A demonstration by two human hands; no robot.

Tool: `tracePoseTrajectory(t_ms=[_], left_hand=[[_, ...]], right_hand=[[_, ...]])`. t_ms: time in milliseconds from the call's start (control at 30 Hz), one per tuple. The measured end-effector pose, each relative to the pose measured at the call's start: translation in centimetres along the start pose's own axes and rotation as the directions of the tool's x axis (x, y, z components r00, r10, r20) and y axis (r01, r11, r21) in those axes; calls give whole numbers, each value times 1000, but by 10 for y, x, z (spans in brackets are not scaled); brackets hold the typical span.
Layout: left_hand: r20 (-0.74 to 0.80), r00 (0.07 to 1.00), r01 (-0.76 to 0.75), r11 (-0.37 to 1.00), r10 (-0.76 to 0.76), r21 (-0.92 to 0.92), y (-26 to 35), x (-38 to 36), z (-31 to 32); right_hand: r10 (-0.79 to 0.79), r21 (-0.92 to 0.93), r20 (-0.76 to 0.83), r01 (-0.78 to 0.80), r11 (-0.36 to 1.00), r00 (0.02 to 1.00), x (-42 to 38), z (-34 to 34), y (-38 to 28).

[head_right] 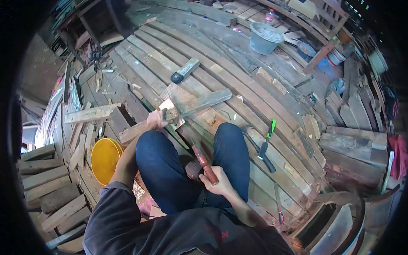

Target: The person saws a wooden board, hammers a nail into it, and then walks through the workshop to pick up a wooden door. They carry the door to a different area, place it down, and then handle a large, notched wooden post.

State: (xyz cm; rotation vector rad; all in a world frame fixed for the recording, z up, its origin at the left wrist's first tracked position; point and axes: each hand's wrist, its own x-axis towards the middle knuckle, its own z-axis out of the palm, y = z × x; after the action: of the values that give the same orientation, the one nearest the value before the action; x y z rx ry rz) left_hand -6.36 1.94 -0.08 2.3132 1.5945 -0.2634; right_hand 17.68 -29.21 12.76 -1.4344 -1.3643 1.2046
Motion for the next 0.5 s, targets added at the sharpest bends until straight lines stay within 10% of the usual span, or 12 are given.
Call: tracePoseTrajectory(t_ms=[167,267,300,333,400,500], left_hand=[[53,995,-82,996,83,-19,-1,0,-6],[-368,854,-240,906,367,347,-37,22,27],[-325,859,-266,888,395,375,-46,26,15],[174,965,-197,980,196,-11,-21,10,-47],[566,784,-119,956,256,-269,-7,-22,-103],[511,823,-350,930,249,110,27,-60,-126]], right_hand=[[-6,-25,-20,6,1000,1000,-2,2,9],[-5,0,-22,5,1000,1000,-3,1,10],[-12,22,-24,12,1000,1000,-2,2,18],[-6,34,-23,7,999,1000,-2,2,18],[11,6,-35,-11,1000,999,-2,0,11],[0,-4,-35,0,1000,999,-2,1,12]])
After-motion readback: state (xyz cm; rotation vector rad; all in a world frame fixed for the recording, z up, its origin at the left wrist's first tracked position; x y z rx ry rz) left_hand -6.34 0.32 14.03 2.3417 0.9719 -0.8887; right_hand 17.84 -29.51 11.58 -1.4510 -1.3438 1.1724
